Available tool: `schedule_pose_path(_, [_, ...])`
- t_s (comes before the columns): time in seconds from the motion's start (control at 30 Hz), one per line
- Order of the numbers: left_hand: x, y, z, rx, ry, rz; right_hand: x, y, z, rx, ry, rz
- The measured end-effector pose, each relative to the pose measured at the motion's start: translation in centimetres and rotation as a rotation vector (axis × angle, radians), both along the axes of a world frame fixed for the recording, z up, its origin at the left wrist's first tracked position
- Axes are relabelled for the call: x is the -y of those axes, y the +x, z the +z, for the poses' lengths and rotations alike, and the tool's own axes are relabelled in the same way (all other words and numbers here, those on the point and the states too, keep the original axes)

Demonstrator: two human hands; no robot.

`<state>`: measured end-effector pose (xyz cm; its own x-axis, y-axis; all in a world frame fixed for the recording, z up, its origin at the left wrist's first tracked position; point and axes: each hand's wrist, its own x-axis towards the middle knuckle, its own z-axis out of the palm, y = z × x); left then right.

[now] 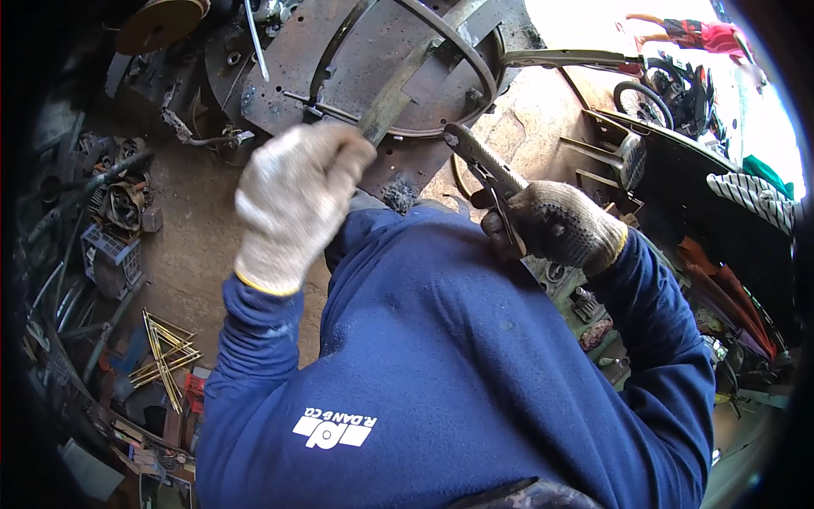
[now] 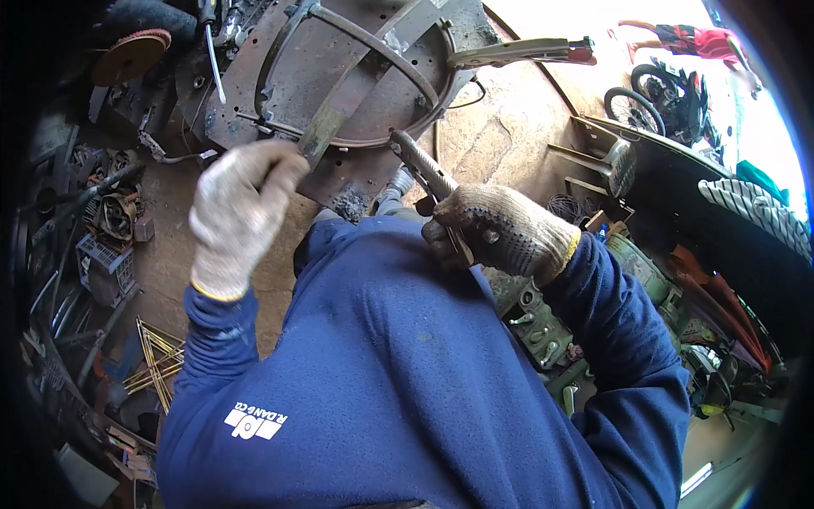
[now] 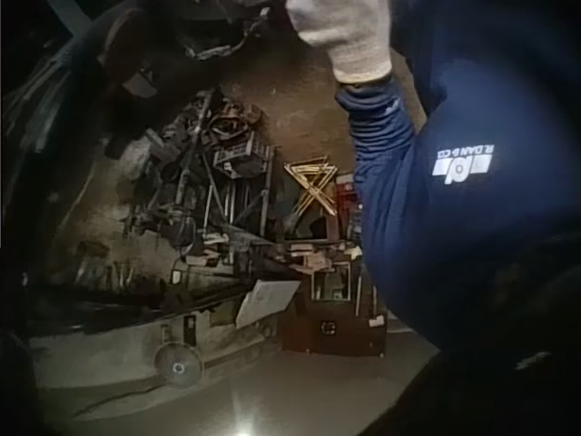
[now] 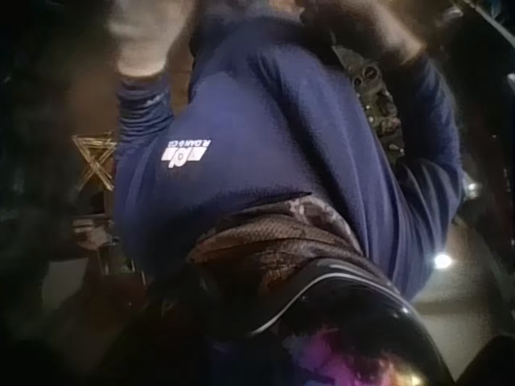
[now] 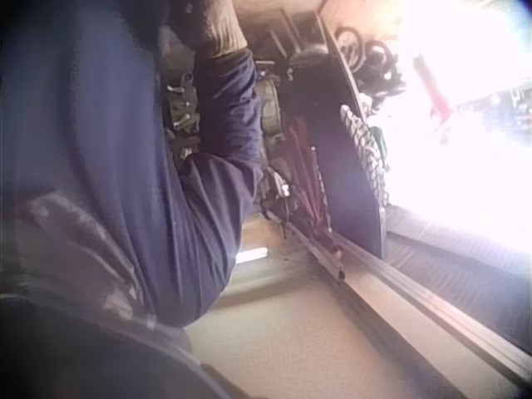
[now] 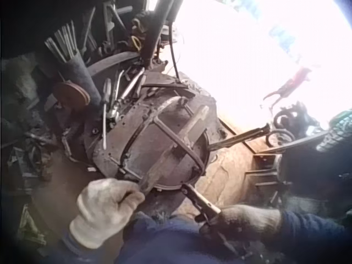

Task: The person uses pliers and a hammer to shape and fit metal components onto a circular frame on a welding table.

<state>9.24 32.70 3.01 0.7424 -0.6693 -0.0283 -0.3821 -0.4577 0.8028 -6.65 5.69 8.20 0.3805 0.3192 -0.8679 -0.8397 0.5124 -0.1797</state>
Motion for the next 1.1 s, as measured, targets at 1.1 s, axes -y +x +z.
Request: schedule_pose_path(1.1, [4.0,-6.0,-3.7,0.077,-0.207,-0.114,-0.8,-0.5,0.2,0.064,-0.173,0.255])
